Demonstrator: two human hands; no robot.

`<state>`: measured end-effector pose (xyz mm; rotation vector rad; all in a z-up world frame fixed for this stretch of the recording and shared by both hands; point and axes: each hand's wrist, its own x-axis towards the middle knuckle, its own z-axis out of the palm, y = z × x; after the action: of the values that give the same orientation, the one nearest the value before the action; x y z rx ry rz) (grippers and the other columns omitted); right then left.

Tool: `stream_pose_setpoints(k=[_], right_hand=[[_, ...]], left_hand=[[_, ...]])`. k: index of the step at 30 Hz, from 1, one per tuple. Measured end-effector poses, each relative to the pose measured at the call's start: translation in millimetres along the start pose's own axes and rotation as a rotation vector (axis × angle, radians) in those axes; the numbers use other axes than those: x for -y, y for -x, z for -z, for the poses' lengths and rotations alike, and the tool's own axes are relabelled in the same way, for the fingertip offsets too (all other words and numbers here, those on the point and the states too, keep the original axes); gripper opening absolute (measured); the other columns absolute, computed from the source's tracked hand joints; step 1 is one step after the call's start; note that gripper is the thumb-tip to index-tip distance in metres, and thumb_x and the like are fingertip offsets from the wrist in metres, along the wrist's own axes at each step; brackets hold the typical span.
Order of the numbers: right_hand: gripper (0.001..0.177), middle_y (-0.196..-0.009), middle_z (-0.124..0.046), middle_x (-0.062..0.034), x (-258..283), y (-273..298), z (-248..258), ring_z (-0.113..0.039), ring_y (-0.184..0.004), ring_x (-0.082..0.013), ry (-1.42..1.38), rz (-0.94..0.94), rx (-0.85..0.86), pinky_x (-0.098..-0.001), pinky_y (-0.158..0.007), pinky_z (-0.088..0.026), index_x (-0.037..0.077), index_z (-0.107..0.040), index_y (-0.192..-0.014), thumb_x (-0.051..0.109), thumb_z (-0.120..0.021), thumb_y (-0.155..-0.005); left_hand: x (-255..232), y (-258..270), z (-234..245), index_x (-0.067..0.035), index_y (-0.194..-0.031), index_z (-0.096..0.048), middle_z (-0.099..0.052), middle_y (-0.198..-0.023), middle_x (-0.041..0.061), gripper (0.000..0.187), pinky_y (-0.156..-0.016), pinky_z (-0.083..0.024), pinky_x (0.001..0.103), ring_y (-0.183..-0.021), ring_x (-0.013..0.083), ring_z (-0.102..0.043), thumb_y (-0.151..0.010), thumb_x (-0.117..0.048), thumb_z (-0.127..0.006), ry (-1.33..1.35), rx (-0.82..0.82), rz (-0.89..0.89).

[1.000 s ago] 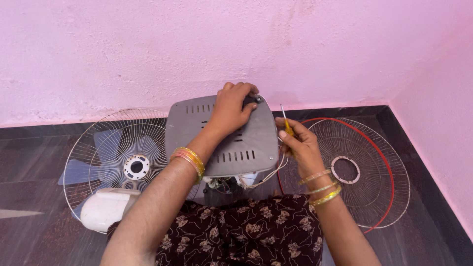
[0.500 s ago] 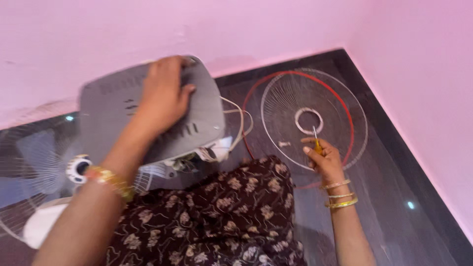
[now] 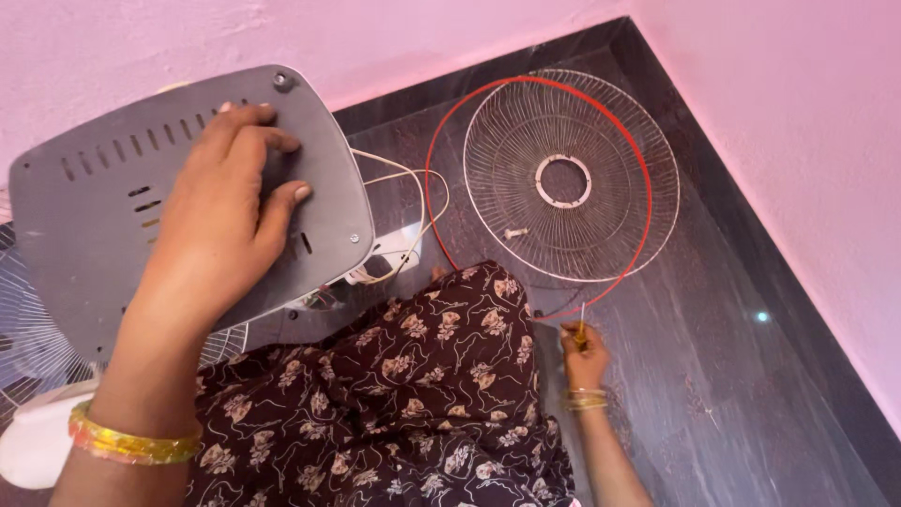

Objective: The person uses a yellow screwdriver to remove screws from the back cover of an electric fan. They unscrew multiple fasteners, lift the cover off, and set it aside, exposing the fan's internal motor and wiring.

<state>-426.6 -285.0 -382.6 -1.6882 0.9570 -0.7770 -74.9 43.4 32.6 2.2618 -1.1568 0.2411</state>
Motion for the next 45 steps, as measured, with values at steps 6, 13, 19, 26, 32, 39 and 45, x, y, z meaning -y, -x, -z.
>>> stream_pose_setpoints(k=[6,13,19,26,32,39,45], right_hand=[[0.04,-0.109,-0.07,-0.0097,-18,1,-28,-0.068,-0.091,-0.0215,0.246,0.167,-0.013,-0.0351,-0.081,-0.055,0.006,-0.07,-0.123,0.007,-0.075,-0.082],[0.033,-0.102,-0.068,-0.0177,-2,-17,-44,-0.066,-0.089,-0.04,0.634,0.233,0.03,-0.0487,-0.078,-0.053,0.007,-0.071,-0.111,0.024,-0.077,-0.083],[0.026,-0.1,-0.069,-0.0179,-2,-14,-45,-0.067,-0.088,-0.0401,0.623,0.231,0.073,-0.0486,-0.076,-0.053,0.008,-0.071,-0.109,0.021,-0.074,-0.086],[0.024,-0.092,-0.073,-0.0008,19,4,-18,-0.066,-0.079,-0.0145,0.16,-0.054,0.066,-0.0307,-0.072,-0.055,0.008,-0.073,-0.109,0.007,-0.077,-0.085],[0.018,-0.076,-0.06,0.0035,158,-19,-30,-0.05,-0.057,-0.0049,-0.292,-0.08,0.134,-0.0208,-0.05,-0.04,0.007,-0.071,-0.105,0.003,-0.075,-0.088],[0.025,-0.085,-0.063,0.0002,416,-34,-119,-0.053,-0.061,-0.0057,-0.491,0.27,0.6,-0.0199,-0.054,-0.042,0.004,-0.07,-0.108,0.005,-0.076,-0.085],[0.016,-0.077,-0.062,0.0063,534,-13,-253,-0.049,-0.054,-0.0023,-0.323,0.216,1.026,-0.0181,-0.046,-0.038,0.007,-0.069,-0.103,0.01,-0.074,-0.087]], left_hand=[[-9,4,-5,0.0,-0.125,-0.061,-0.054,-0.147,0.021,0.034,-0.115,-0.039,0.051,-0.142,0.0453,-0.046,-0.096,-0.012,-0.07,-0.011,-0.005,0.017],[-8,9,-7,-0.001,-0.129,-0.061,-0.054,-0.149,0.021,0.036,-0.117,-0.037,0.051,-0.144,0.0455,-0.044,-0.096,-0.012,-0.069,0.009,-0.023,0.027],[-11,14,-10,-0.002,-0.129,-0.063,-0.055,-0.149,0.019,0.034,-0.119,-0.037,0.05,-0.147,0.0452,-0.043,-0.096,-0.009,-0.069,0.041,-0.041,0.029],[-4,18,-9,-0.003,-0.131,-0.062,-0.062,-0.144,0.017,0.036,-0.122,-0.038,0.047,-0.146,0.0382,-0.05,-0.096,-0.006,-0.069,0.256,-0.12,0.052],[-2,27,-17,-0.006,-0.131,-0.063,-0.069,-0.129,0.009,0.035,-0.106,-0.049,0.032,-0.122,0.0191,-0.064,-0.096,-0.004,-0.065,0.609,-0.22,0.286],[-8,37,-28,-0.002,-0.103,-0.055,-0.062,-0.095,0.007,0.026,-0.087,-0.051,0.03,-0.093,0.017,-0.062,-0.08,0.008,-0.049,0.719,-0.32,0.225],[-22,43,-35,-0.002,-0.099,-0.049,-0.05,-0.092,0.004,0.023,-0.084,-0.045,0.028,-0.09,0.0152,-0.05,-0.078,0.009,-0.048,0.908,-0.623,0.255]])
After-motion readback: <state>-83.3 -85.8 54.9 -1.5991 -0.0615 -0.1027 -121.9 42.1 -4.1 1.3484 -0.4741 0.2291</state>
